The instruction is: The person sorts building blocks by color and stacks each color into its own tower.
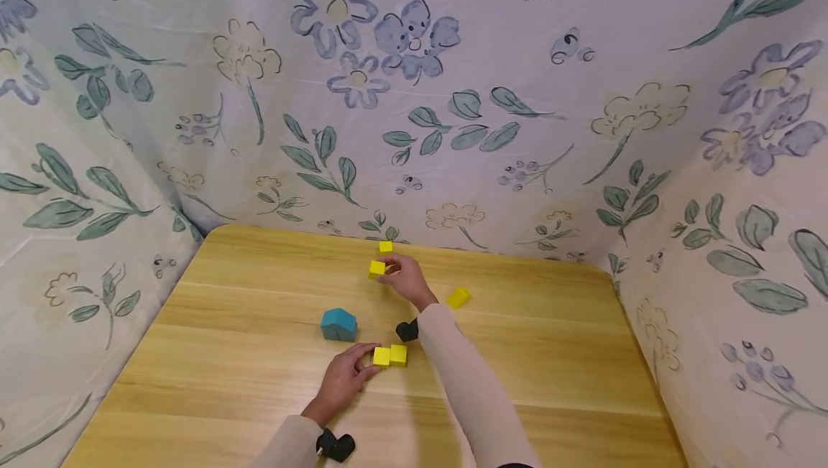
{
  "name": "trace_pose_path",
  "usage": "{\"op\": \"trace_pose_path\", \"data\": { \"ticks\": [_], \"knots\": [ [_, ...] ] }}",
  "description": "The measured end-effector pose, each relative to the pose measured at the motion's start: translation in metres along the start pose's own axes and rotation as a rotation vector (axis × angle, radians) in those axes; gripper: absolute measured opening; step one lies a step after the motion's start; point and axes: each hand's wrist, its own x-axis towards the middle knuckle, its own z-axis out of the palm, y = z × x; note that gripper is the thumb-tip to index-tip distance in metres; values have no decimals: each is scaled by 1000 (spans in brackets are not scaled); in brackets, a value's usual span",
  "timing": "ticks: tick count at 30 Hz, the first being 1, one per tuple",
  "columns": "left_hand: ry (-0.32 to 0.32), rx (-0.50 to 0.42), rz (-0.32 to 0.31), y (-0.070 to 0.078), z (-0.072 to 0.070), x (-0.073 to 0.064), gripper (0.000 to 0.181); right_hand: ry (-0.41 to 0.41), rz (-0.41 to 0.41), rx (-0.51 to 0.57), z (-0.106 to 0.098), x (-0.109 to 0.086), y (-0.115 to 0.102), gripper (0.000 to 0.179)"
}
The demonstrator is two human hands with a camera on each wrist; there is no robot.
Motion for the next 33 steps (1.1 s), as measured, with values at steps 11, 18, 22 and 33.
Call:
{"op": "trace_pose_path", "data": {
  "ticks": [11, 18, 22, 33],
  "knots": [
    [-12, -7, -32, 1, 1, 1, 41, 69, -10, 74, -4, -55, 15, 32],
    [-13, -6, -37, 2, 1, 2, 41, 99, -37, 118, 1, -89, 21, 30],
    [-18, -18, -53, 3, 0, 1, 42, 103, -36, 127, 6, -106, 24, 30],
    [-9, -43, -32, 2, 0, 1, 42, 77, -79, 132, 15, -142, 12, 30]
  ]
}}
